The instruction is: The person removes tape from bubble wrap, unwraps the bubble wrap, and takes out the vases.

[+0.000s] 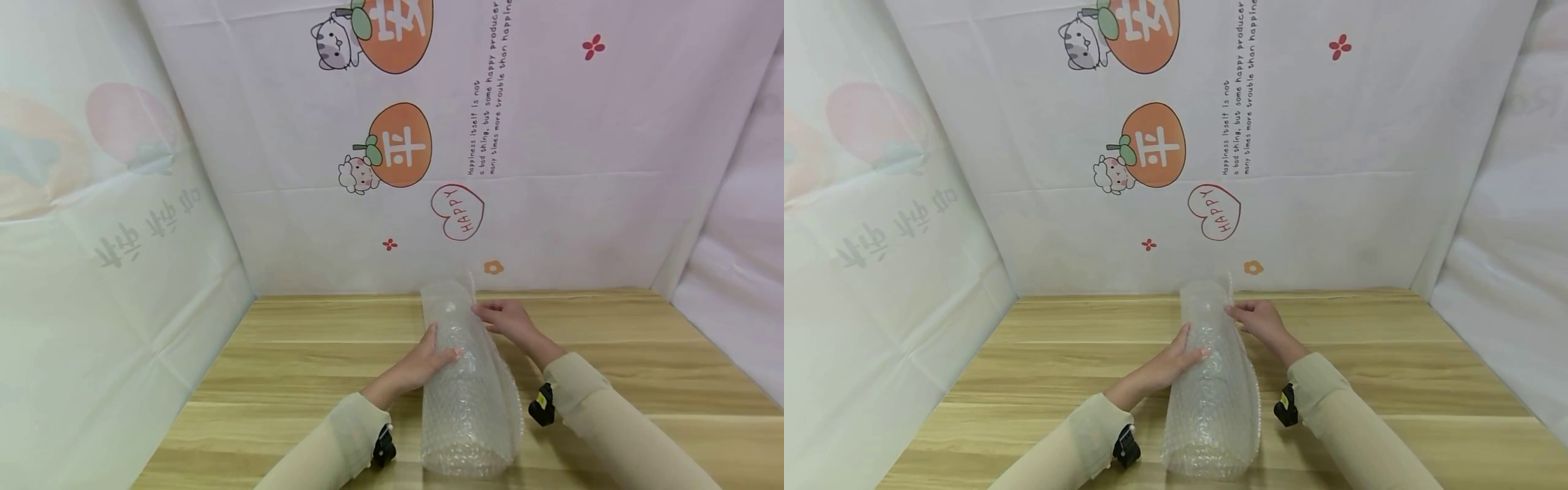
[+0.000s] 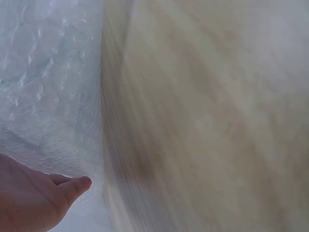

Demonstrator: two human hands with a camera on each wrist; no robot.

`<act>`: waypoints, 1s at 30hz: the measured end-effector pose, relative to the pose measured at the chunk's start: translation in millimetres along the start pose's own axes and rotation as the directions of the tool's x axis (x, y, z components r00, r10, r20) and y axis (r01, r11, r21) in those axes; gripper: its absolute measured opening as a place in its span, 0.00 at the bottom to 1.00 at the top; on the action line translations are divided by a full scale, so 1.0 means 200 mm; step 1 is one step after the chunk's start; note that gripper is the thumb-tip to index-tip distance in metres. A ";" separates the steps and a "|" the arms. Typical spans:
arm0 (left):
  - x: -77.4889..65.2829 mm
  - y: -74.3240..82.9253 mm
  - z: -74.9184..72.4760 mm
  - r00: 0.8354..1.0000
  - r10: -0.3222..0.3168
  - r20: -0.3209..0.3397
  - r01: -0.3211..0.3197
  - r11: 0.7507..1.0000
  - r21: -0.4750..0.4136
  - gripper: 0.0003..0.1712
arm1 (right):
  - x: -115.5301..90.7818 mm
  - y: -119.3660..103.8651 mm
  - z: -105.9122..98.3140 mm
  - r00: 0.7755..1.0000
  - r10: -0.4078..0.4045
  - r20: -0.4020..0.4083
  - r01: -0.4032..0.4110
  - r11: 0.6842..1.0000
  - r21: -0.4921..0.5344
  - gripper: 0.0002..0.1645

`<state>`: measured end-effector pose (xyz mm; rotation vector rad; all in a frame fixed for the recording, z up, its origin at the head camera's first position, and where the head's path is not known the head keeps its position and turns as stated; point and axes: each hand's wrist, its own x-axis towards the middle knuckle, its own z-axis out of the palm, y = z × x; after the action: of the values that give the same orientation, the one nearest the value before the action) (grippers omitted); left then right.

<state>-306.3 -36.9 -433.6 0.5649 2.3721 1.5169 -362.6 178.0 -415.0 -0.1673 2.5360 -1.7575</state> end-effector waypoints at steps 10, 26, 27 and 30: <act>0.00 0.00 0.00 1.000 0.001 -0.005 -0.001 1.000 -0.018 0.54 | 0.01 0.02 -0.01 0.999 0.026 0.038 -0.025 1.000 -0.018 0.33; 0.00 -0.01 0.00 1.000 -0.010 -0.009 0.010 1.000 -0.009 0.55 | 0.02 0.04 -0.03 0.999 -0.010 0.045 0.013 0.997 -0.071 0.29; 0.00 -0.01 0.00 1.000 -0.013 -0.010 0.013 1.000 -0.009 0.55 | 0.02 0.04 -0.03 0.999 -0.017 0.045 0.021 0.996 -0.082 0.29; 0.00 -0.01 0.00 1.000 -0.019 -0.011 0.019 1.000 -0.013 0.55 | 0.02 0.04 -0.03 0.998 -0.043 0.034 0.047 0.991 -0.123 0.27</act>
<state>-306.4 -37.3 -435.5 0.5307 2.3674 1.5303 -368.1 184.9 -419.7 -0.2571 2.6394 -1.5995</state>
